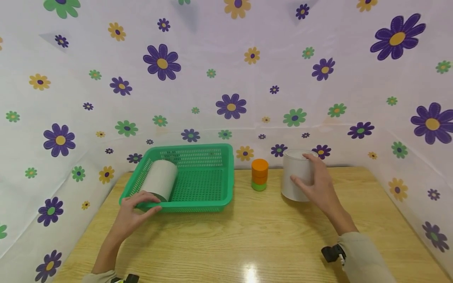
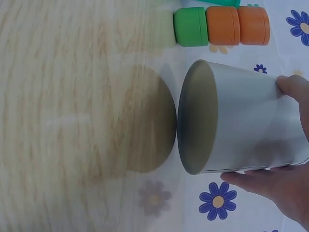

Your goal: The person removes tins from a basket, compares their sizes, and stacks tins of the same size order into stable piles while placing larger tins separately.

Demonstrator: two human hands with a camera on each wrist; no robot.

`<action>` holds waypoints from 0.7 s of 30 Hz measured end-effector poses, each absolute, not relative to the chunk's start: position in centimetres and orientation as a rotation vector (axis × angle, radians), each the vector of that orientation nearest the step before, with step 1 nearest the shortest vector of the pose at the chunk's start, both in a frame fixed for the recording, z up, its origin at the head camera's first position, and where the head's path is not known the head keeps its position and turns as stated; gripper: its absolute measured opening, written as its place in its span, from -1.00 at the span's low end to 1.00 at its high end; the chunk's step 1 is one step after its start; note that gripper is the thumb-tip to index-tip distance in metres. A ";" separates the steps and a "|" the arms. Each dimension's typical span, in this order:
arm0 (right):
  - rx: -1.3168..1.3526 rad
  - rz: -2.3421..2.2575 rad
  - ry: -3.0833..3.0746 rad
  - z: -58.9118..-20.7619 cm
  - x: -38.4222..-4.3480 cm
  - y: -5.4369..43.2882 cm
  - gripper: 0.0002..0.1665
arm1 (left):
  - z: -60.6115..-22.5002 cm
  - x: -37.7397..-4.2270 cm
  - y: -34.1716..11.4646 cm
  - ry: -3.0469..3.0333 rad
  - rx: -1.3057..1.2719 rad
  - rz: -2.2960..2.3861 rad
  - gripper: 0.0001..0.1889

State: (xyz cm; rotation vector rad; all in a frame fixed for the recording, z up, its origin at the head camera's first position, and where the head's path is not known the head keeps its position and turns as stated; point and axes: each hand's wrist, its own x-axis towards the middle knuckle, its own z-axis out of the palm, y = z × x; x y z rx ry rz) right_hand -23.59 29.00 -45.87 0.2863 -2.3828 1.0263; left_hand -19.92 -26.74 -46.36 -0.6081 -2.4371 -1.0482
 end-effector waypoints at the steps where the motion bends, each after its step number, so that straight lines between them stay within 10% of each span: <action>1: 0.293 1.026 -2.386 -45.8 -23.7 28.9 -0.05 | -46.4 -19.9 -26.8 -2.436 -0.607 -1.049 -0.77; 21: 0.241 1.063 -2.317 -46.8 -23.9 28.7 -0.49 | -46.4 -19.9 -26.8 -2.426 -0.614 -1.060 -0.78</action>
